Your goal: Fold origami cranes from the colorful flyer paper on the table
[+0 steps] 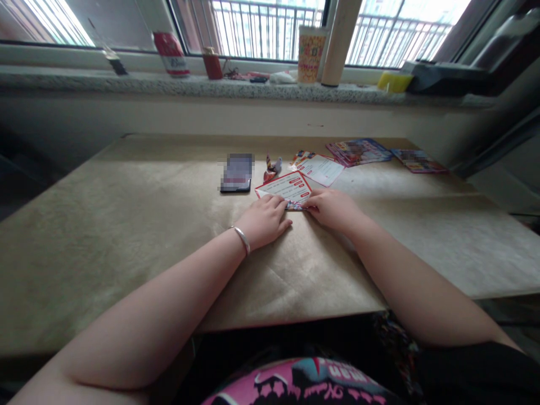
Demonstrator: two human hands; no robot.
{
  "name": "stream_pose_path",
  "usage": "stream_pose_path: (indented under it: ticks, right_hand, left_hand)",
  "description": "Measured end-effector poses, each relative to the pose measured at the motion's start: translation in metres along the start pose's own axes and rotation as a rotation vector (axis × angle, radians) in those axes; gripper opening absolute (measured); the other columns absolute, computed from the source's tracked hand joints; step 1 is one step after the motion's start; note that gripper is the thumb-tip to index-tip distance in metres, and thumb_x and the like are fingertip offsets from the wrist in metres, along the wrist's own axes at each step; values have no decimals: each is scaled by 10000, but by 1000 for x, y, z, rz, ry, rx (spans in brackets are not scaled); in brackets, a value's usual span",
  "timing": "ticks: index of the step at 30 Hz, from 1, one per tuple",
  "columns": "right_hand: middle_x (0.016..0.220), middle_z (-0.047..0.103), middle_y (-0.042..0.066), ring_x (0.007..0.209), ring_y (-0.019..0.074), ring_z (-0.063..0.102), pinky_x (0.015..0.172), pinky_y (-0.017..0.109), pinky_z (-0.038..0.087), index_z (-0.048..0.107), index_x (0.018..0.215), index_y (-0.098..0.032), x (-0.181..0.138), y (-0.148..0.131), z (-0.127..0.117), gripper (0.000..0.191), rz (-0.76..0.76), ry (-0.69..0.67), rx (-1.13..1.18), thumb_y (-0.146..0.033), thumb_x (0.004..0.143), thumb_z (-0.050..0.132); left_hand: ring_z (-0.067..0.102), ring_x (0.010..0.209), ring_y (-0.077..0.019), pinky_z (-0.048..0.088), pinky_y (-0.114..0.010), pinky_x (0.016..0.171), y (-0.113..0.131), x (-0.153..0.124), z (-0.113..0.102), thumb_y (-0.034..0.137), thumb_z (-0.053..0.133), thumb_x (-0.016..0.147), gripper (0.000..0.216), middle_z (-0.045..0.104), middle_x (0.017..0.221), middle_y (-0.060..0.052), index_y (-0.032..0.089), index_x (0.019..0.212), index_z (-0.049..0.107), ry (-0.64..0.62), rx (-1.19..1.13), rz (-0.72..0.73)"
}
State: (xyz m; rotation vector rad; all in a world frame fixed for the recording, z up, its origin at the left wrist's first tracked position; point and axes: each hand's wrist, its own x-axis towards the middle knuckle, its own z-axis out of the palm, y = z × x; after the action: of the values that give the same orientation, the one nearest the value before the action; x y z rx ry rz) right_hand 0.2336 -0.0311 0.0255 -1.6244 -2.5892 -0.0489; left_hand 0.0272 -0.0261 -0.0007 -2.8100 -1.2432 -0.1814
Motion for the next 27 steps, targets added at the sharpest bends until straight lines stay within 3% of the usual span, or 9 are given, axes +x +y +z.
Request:
stream_pose_path:
  ticks: [8,14,22,27]
  right_hand:
    - [1004,741,36,881,179,661,756,253,464,773,1020,-257,5,15,3,281,6,-32,148,-198,839,566]
    - [843,752,20,751,153,650,701,237,460,783,960,-261,5,37,-1,279,125,-121,240,-145,814,576]
    - [984,719,49,848,161,643,759,245,465,777,1005,-245,2,30,-1,288,-58,-21,215,-189,852,540]
    - [1003,728,39,917,188,645,789,267,468,773,1020,-275,4,24,3,328,-57,-48,125,-186,842,512]
  left_hand:
    - [482,1201,-296,375,-428,1049,-1,1,-1,490,402,970,509,515,1324,-126,273,1425,470,-26,13,25]
    - [472,1204,-287,370,-416,1054,-2,2,-1,497,409,964,522,511,1321,-118,272,1432,465,-32,16,26]
    - [466,1201,-284,367,-409,1053,-2,2,0,492,409,962,525,512,1315,-117,277,1438,454,-32,16,28]
    - [457,1215,-288,368,-413,1048,-2,2,-3,495,409,961,521,504,1331,-114,286,1437,451,-53,8,18]
